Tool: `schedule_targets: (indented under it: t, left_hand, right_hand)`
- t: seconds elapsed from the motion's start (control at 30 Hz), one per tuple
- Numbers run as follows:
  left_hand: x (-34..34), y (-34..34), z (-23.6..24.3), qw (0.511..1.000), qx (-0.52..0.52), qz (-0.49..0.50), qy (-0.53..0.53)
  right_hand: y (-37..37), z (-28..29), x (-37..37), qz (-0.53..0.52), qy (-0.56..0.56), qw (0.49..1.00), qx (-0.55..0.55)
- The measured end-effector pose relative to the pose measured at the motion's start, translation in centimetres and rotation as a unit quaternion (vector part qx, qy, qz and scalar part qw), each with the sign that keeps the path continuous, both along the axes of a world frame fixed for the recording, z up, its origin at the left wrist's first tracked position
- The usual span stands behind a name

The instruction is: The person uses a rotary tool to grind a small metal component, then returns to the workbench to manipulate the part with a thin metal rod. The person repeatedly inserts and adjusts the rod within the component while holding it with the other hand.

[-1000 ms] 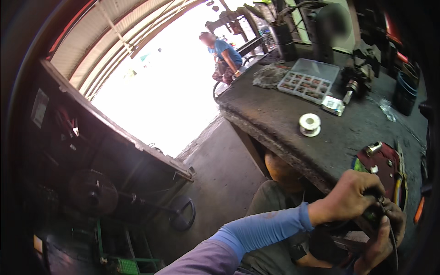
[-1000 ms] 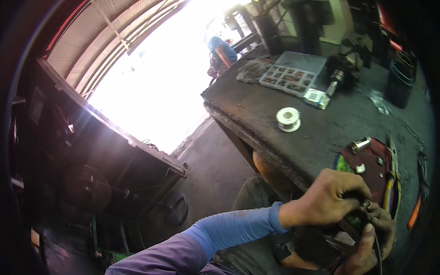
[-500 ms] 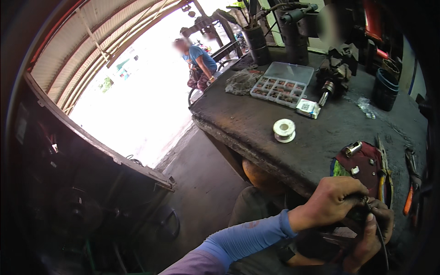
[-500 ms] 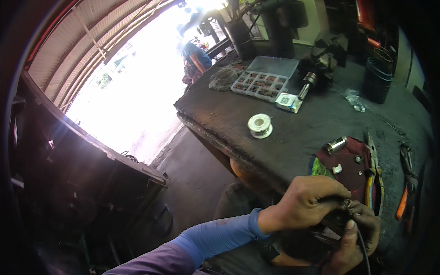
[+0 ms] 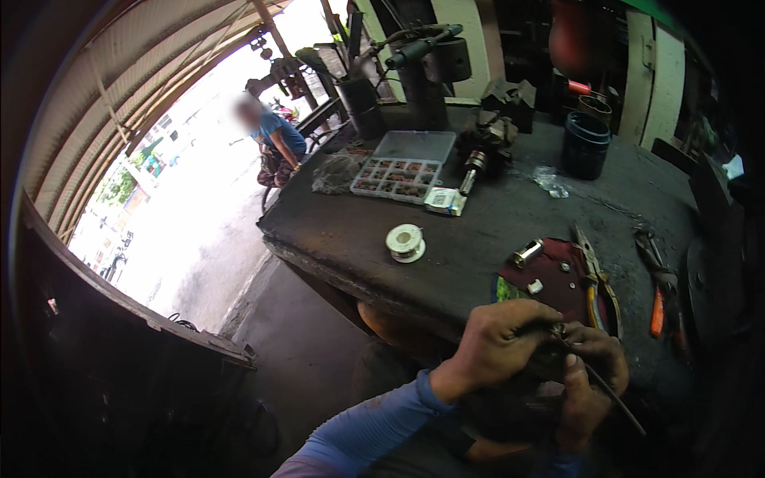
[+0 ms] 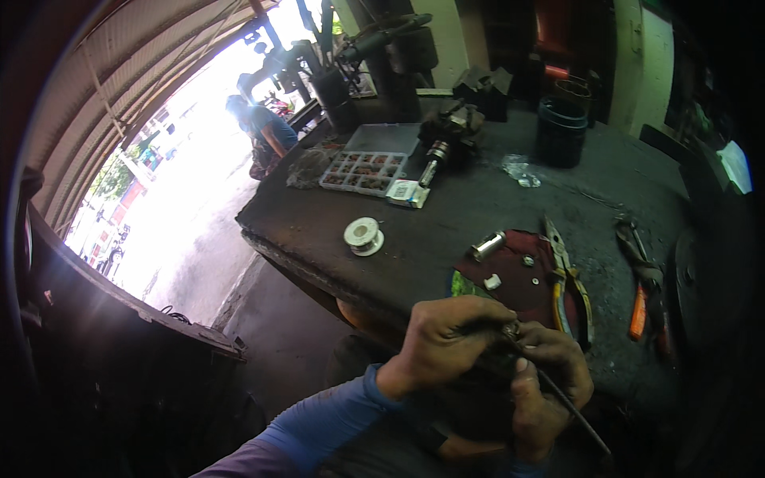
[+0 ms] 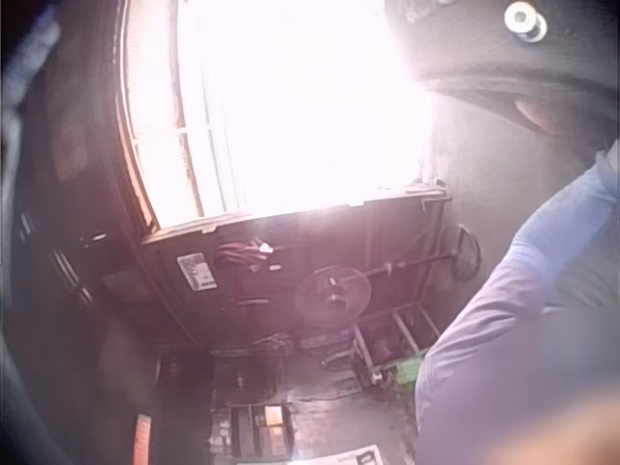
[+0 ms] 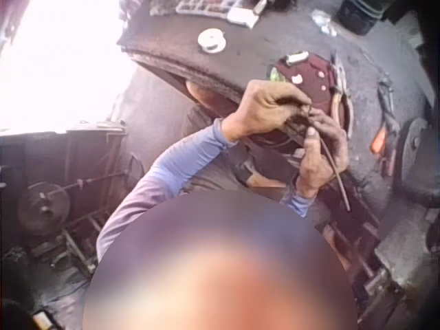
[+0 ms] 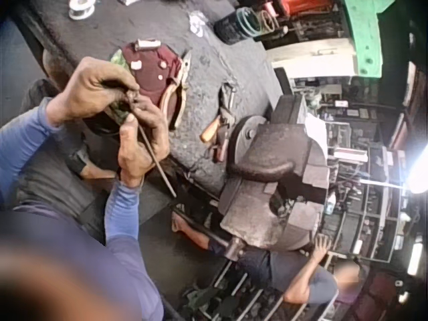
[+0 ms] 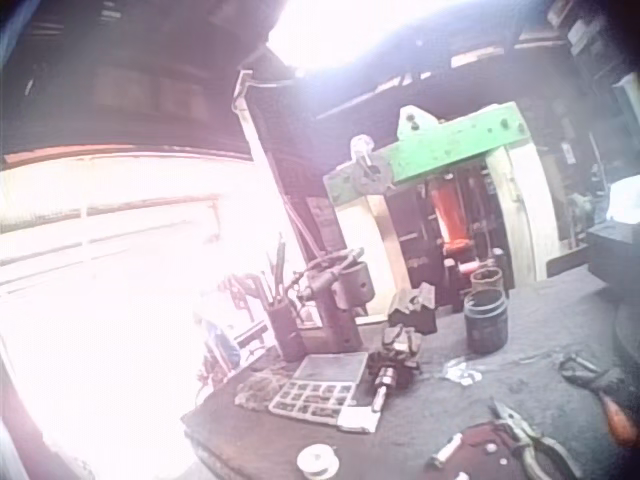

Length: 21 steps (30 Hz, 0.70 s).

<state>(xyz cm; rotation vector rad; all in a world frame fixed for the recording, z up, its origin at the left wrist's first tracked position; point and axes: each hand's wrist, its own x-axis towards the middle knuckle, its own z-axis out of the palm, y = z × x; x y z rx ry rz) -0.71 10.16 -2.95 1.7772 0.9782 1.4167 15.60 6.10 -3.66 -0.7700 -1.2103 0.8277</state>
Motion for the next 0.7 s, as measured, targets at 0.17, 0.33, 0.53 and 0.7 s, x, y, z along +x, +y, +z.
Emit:
schedule_targets:
  t: [0.17,0.33,0.53,0.7]
  left_hand:
    - [0.0,0.2,-0.6,1.000,0.011,-0.007,-0.009]
    - [0.0,0.1,-0.5,1.000,0.019,-0.003,-0.002]
    - [-0.2,0.0,-0.4,0.999,0.028,-0.009,-0.042]
    - [-0.1,-0.1,-0.7,0.998,0.021,-0.015,-0.048]
  right_hand:
    - [-0.1,-0.5,0.0,-0.036,-0.005,0.999,-0.025]
    - [0.1,-0.6,0.1,-0.011,0.009,1.000,-0.021]
    - [0.6,-0.8,0.8,0.027,-0.009,1.000,-0.004]
    - [0.5,-0.9,0.8,0.015,-0.031,0.999,0.029]
